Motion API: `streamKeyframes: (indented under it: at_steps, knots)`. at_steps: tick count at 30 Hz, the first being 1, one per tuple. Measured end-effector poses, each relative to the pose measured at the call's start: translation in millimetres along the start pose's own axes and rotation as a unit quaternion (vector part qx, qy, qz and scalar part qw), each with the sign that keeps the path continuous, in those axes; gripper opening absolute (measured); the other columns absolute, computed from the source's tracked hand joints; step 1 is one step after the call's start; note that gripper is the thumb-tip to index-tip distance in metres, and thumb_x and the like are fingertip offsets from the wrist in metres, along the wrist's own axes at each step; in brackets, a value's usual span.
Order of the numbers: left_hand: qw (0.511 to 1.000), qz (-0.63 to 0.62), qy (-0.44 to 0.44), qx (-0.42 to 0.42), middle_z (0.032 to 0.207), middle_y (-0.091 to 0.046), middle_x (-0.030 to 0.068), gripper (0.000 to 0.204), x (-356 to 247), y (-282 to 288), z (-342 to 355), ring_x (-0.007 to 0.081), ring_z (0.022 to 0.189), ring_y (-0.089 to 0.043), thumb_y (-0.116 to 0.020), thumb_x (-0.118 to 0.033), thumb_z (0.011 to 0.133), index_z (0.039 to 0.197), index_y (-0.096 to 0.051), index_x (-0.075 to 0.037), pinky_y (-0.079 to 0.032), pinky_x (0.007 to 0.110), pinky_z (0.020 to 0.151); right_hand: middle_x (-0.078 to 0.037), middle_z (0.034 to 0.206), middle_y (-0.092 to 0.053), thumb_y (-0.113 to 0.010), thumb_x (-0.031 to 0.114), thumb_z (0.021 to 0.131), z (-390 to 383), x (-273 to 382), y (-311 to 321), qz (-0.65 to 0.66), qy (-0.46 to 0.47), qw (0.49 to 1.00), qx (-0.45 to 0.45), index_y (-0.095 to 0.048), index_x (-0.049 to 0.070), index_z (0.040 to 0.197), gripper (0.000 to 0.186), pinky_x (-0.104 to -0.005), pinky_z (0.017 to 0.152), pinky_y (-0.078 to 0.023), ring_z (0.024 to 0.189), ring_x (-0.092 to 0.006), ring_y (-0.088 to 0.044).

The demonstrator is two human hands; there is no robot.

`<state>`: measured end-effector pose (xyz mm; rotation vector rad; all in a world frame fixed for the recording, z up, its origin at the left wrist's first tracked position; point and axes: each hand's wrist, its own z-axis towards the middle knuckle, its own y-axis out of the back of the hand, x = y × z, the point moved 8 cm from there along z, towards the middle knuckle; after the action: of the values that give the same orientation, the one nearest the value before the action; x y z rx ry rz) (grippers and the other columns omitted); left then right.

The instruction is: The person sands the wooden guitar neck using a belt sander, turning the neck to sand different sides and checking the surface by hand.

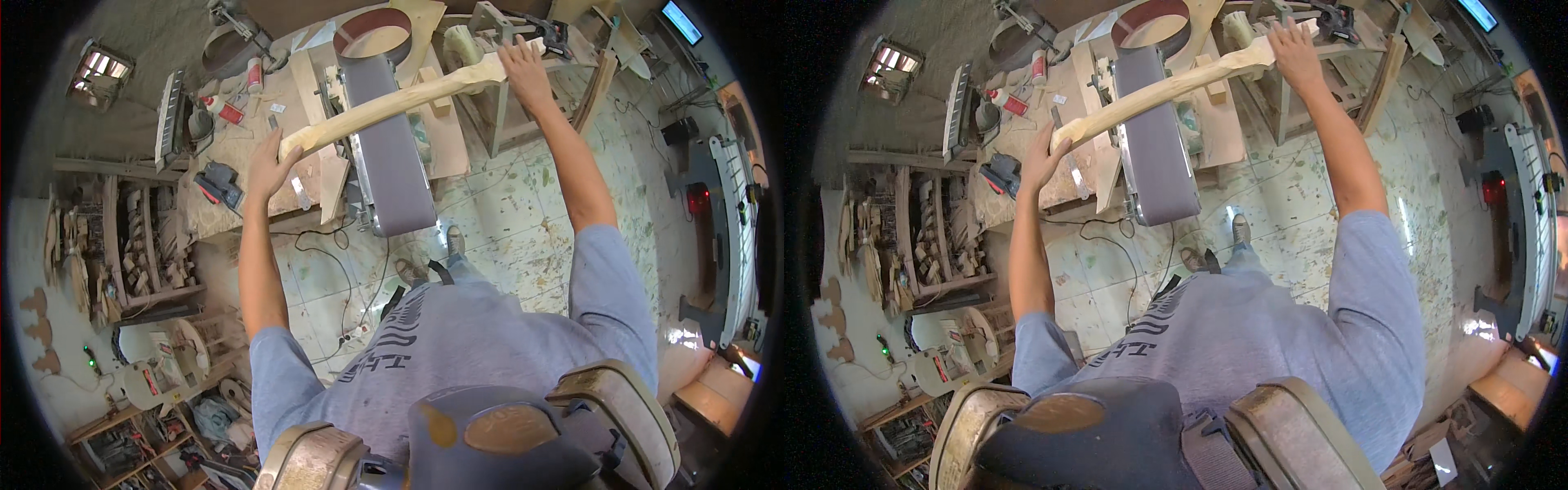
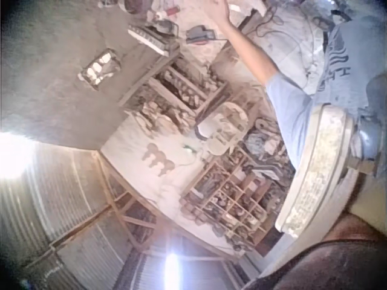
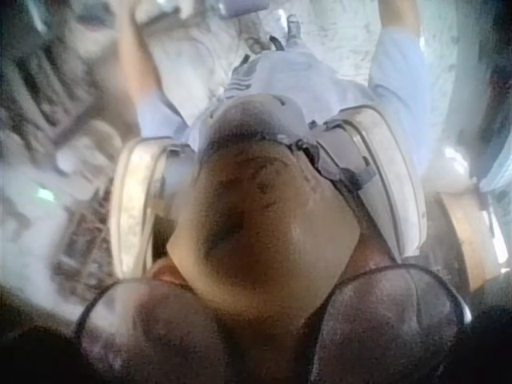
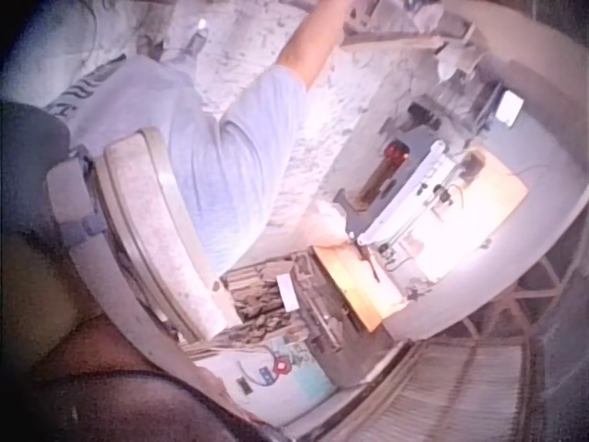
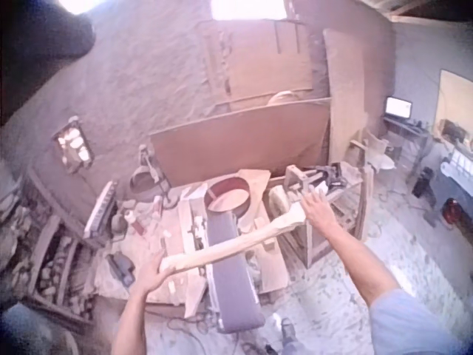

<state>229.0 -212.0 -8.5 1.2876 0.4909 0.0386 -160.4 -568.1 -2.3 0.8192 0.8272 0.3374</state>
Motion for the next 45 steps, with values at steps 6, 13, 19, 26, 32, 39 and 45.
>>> streamKeyframes:
  at_steps: [6,13,19,26,32,39,45]
  knots:
    - [1.0,0.002,-0.007,0.013,0.142,-0.051,0.0259,0.08,23.6,15.3,-19.7,0.0394,0.133,-0.047,-0.059,-0.057,0.09,0.141,-0.048,0.003,-0.035,0.044,0.112,-0.007,0.148,-0.049,-0.049,0.018,0.094,-0.4,29.2,21.7,0.023,-0.008,0.999,-0.033,-0.05,0.011,0.138,0.045,-0.0519,0.118,-0.025,0.144,-0.0315,-0.035]
    - [0.999,0.011,0.001,0.039,0.143,-0.051,0.0243,0.076,55.0,31.6,-45.6,0.0383,0.134,-0.046,-0.059,-0.054,0.091,0.141,-0.049,0.002,-0.035,0.043,0.112,-0.01,0.138,-0.055,-0.05,0.018,0.093,0.7,65.1,43.8,0.044,-0.016,0.997,-0.055,-0.054,0.008,0.133,0.041,-0.0523,0.118,-0.025,0.141,-0.0324,-0.04]
    - [0.999,-0.016,-0.001,0.036,0.143,-0.051,0.0242,0.074,78.5,44.8,-68.3,0.0377,0.134,-0.047,-0.06,-0.052,0.091,0.14,-0.05,0.002,-0.035,0.043,0.112,-0.01,0.133,-0.057,-0.052,0.016,0.091,-0.5,93.4,65.5,0.077,-0.024,0.992,-0.099,-0.055,0.006,0.13,0.039,-0.052,0.117,-0.028,0.138,-0.0323,-0.043]
    - [0.997,-0.003,0.039,0.061,0.142,-0.051,0.026,0.072,126.3,56.4,-95.9,0.0357,0.135,-0.047,-0.061,-0.049,0.093,0.14,-0.05,0.005,-0.033,0.041,0.113,-0.012,0.13,-0.057,-0.056,0.018,0.088,0.9,128.7,92.5,0.09,-0.014,0.989,-0.112,-0.055,0.004,0.127,0.041,-0.0524,0.116,-0.029,0.137,-0.0326,-0.043]
    - [0.994,-0.011,0.039,0.098,0.14,-0.053,0.0263,0.074,101.0,60.8,-99.0,0.0348,0.134,-0.048,-0.059,-0.05,0.094,0.14,-0.048,0.005,-0.034,0.041,0.112,-0.011,0.133,-0.055,-0.055,0.017,0.089,-8.1,120.8,87.2,0.089,-0.011,0.991,-0.098,-0.053,0.005,0.13,0.043,-0.0525,0.116,-0.029,0.138,-0.0334,-0.042]
    - [0.998,0.024,0.023,0.051,0.132,-0.058,0.0264,0.073,84.5,60.0,-102.2,0.0389,0.127,-0.052,-0.058,-0.055,0.092,0.136,-0.053,0.003,-0.038,0.044,0.107,-0.011,0.136,-0.054,-0.054,0.017,0.09,-12.3,112.7,89.2,0.082,-0.013,0.993,-0.081,-0.052,0.006,0.132,0.043,-0.0525,0.116,-0.029,0.14,-0.034,-0.039]
    - [0.996,0.006,0.037,0.076,0.141,-0.053,0.0235,0.076,115.0,62.4,-108.9,0.0371,0.132,-0.049,-0.06,-0.055,0.091,0.141,-0.05,0.001,-0.036,0.043,0.111,-0.012,0.132,-0.056,-0.057,0.018,0.089,-16.6,130.3,98.3,0.088,-0.025,0.992,-0.092,-0.053,0.006,0.13,0.043,-0.0522,0.115,-0.03,0.138,-0.0341,-0.041]
